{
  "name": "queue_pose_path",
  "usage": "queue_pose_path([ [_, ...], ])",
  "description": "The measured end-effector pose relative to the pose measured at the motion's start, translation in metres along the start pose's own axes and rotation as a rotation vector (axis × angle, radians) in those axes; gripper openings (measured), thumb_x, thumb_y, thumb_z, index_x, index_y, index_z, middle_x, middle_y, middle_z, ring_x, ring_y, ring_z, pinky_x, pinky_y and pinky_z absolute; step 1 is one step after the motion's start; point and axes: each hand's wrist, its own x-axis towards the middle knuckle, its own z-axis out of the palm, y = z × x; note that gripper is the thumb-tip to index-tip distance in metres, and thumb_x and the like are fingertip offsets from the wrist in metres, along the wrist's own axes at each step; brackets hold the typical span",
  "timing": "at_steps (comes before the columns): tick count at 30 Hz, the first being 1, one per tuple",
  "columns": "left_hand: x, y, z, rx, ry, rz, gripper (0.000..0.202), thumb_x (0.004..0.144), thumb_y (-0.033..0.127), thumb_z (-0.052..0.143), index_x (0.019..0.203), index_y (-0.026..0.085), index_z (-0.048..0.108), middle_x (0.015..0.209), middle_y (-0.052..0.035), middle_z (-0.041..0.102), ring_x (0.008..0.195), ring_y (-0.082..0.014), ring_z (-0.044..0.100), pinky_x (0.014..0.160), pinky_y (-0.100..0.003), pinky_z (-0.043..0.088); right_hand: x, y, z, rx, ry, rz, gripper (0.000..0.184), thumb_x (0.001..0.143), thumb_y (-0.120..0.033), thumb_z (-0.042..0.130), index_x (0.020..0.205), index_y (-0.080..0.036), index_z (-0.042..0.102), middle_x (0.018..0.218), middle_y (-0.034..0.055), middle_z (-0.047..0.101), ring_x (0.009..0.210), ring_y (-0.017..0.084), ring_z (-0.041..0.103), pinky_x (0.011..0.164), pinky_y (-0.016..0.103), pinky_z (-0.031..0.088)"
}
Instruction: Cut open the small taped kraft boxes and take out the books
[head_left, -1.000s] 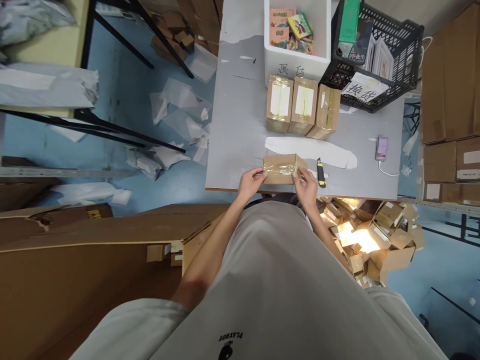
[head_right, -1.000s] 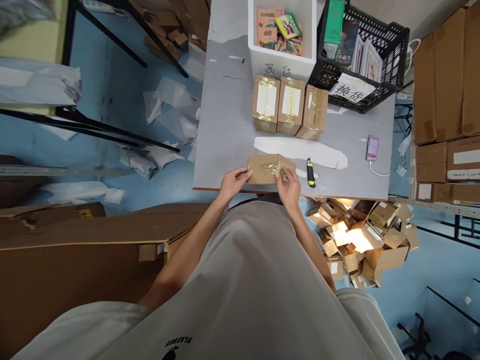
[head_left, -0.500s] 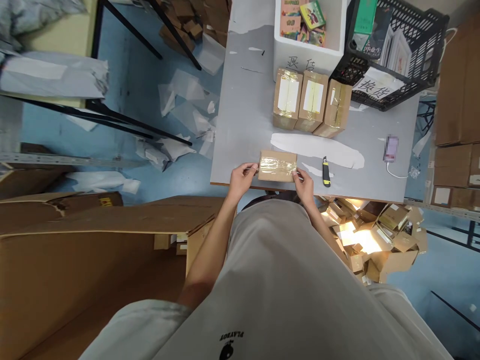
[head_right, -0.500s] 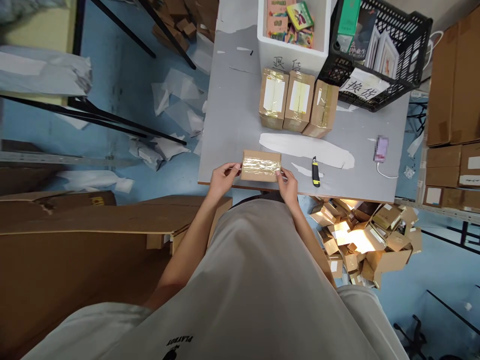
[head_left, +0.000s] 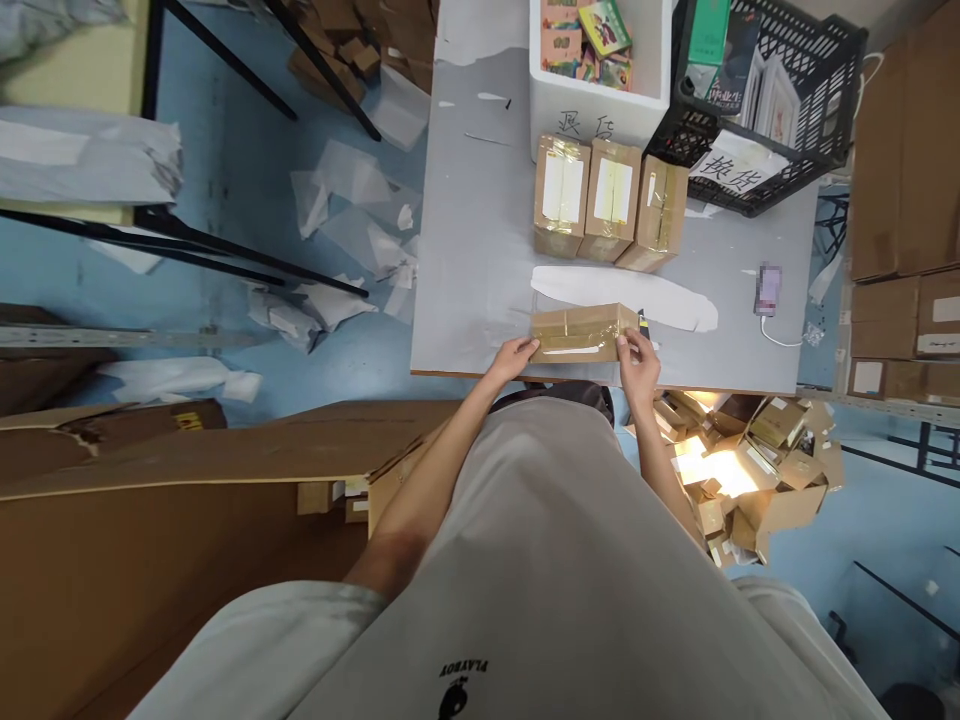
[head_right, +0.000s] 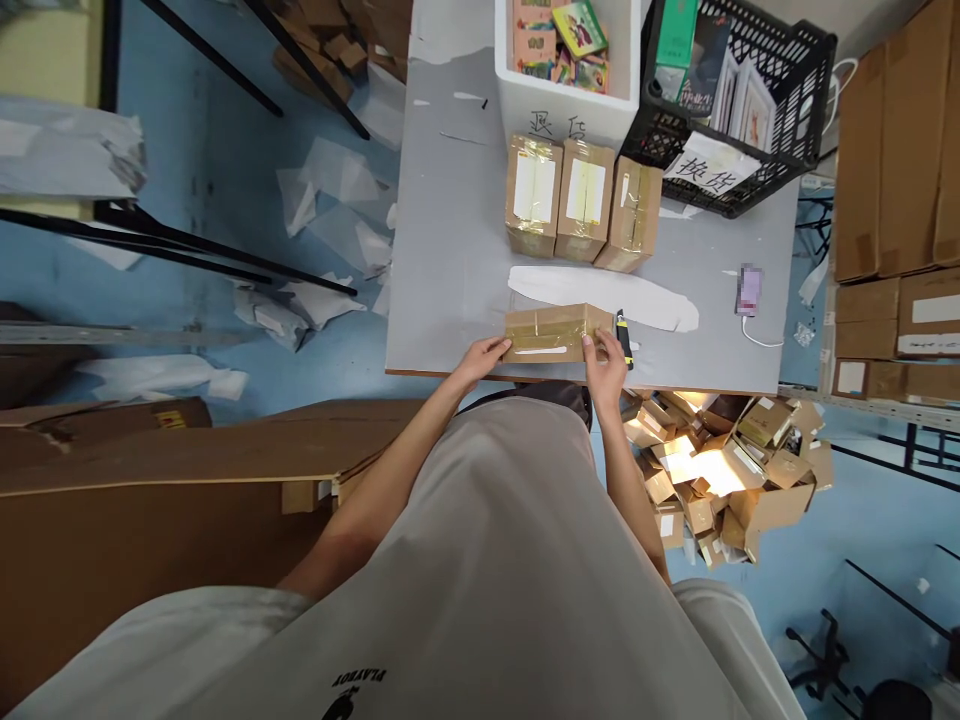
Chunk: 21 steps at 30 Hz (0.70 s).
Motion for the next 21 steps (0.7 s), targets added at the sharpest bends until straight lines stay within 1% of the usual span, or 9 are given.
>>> queue_pose_path([
  [2,-0.003,0.004,0.0,-0.016,-0.051,0.048,0.041,0.094,0.058,0.084,0.104,0.018,0.086,0.11,-0.0089,0.088,0.111,-0.0314,0.081,0.104,-0.041,0.066,-0.002,0.0,0.005,0.001,0.01,0.023,0.062,0.104,-0.071,0.071,0.135,-0.019,0.084,0.148,0.0195,0.08,0.139,0.035,0.073,0.119,0.057,0.063],
  [3,-0.006,0.006,-0.003,-0.019,-0.049,0.075,0.041,0.093,0.057,0.084,0.105,0.018,0.086,0.113,-0.0088,0.088,0.113,-0.0315,0.081,0.106,-0.041,0.065,-0.002,0.002,0.007,0.006,0.011,0.037,0.064,0.104,-0.071,0.071,0.138,-0.019,0.083,0.149,0.02,0.079,0.138,0.035,0.074,0.12,0.057,0.062],
  [5,-0.012,0.008,-0.014,-0.008,0.015,0.12,0.045,0.093,0.057,0.087,0.113,0.017,0.087,0.121,-0.01,0.088,0.118,-0.0329,0.08,0.109,-0.041,0.064,-0.002,0.008,0.013,0.032,-0.017,0.062,0.068,0.104,-0.07,0.071,0.143,-0.016,0.082,0.15,0.021,0.079,0.136,0.035,0.075,0.121,0.057,0.062],
  [8,-0.022,0.008,-0.04,0.062,0.153,0.154,0.048,0.093,0.053,0.088,0.124,0.016,0.088,0.128,-0.0114,0.088,0.12,-0.0348,0.081,0.109,-0.041,0.064,-0.004,0.021,0.031,0.101,-0.125,0.095,0.071,0.103,-0.072,0.07,0.143,-0.015,0.083,0.148,0.0202,0.081,0.135,0.036,0.077,0.12,0.057,0.063],
  [11,-0.029,0.003,-0.064,0.175,0.255,0.138,0.045,0.096,0.047,0.084,0.128,0.016,0.087,0.129,-0.0119,0.088,0.115,-0.0336,0.082,0.108,-0.042,0.064,-0.007,0.033,0.056,0.147,-0.26,0.15,0.077,0.097,-0.08,0.072,0.138,-0.017,0.086,0.142,0.0167,0.085,0.132,0.038,0.079,0.121,0.058,0.063],
  [13,-0.032,0.001,-0.074,0.217,0.294,0.139,0.042,0.098,0.045,0.08,0.129,0.017,0.087,0.132,-0.012,0.087,0.118,-0.0317,0.082,0.111,-0.042,0.063,-0.01,0.04,0.071,0.142,-0.31,0.18,0.084,0.093,-0.087,0.071,0.136,-0.017,0.087,0.142,0.0163,0.085,0.132,0.039,0.08,0.123,0.058,0.061],
  [16,-0.034,0.002,-0.079,0.218,0.312,0.145,0.041,0.1,0.041,0.077,0.131,0.016,0.085,0.136,-0.012,0.086,0.124,-0.0288,0.08,0.114,-0.04,0.062,-0.01,0.047,0.082,0.129,-0.339,0.177,0.09,0.091,-0.09,0.07,0.138,-0.015,0.087,0.147,0.0173,0.083,0.137,0.039,0.079,0.127,0.055,0.058],
  [19,-0.04,0.011,-0.073,0.311,0.336,0.131,0.041,0.101,0.038,0.076,0.133,0.014,0.085,0.136,-0.0154,0.085,0.119,-0.0307,0.082,0.114,-0.043,0.062,-0.008,0.054,0.08,0.155,-0.358,0.175,0.092,0.09,-0.09,0.072,0.138,-0.014,0.086,0.147,0.0174,0.083,0.138,0.039,0.078,0.127,0.055,0.057],
  [21,-0.048,0.02,-0.067,0.396,0.358,0.15,0.04,0.102,0.039,0.076,0.133,0.015,0.086,0.135,-0.0158,0.085,0.115,-0.0323,0.083,0.113,-0.045,0.063,-0.006,0.06,0.075,0.193,-0.359,0.192,0.092,0.089,-0.091,0.072,0.137,-0.014,0.086,0.146,0.0163,0.084,0.138,0.039,0.078,0.126,0.055,0.059],
])
